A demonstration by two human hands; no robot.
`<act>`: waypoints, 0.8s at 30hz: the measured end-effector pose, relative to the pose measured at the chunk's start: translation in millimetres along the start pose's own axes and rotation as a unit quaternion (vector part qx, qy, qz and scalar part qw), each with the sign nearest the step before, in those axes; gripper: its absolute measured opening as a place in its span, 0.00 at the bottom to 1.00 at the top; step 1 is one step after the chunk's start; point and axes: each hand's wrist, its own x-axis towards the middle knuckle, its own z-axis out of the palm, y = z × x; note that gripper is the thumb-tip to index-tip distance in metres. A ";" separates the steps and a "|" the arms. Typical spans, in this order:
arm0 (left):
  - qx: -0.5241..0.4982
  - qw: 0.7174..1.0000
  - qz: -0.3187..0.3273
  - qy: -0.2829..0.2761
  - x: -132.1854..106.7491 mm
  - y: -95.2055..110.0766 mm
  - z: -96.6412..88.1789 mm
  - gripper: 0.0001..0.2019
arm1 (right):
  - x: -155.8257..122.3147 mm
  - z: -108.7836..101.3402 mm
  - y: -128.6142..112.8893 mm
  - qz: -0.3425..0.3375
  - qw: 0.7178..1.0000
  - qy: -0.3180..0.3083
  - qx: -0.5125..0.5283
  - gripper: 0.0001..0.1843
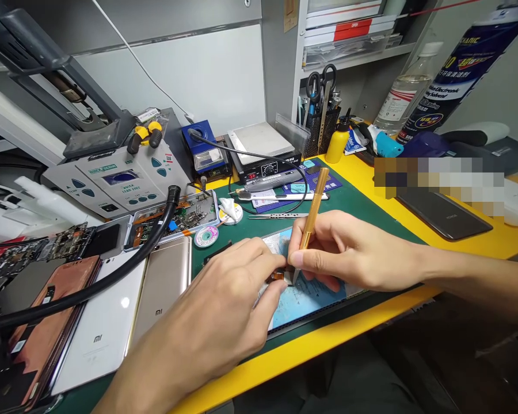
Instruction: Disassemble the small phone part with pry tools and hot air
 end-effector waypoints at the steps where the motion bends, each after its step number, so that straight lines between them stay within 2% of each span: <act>1: 0.000 1.000 0.000 0.000 0.1 0.0 0.0 0.05 | -0.2 0.0 0.1 -0.001 1.000 0.000 0.002 0.11; 24: 0.004 1.000 0.007 0.003 -0.9 -1.5 1.1 0.04 | 0.1 -1.2 2.1 -0.006 1.000 -0.005 -0.002 0.09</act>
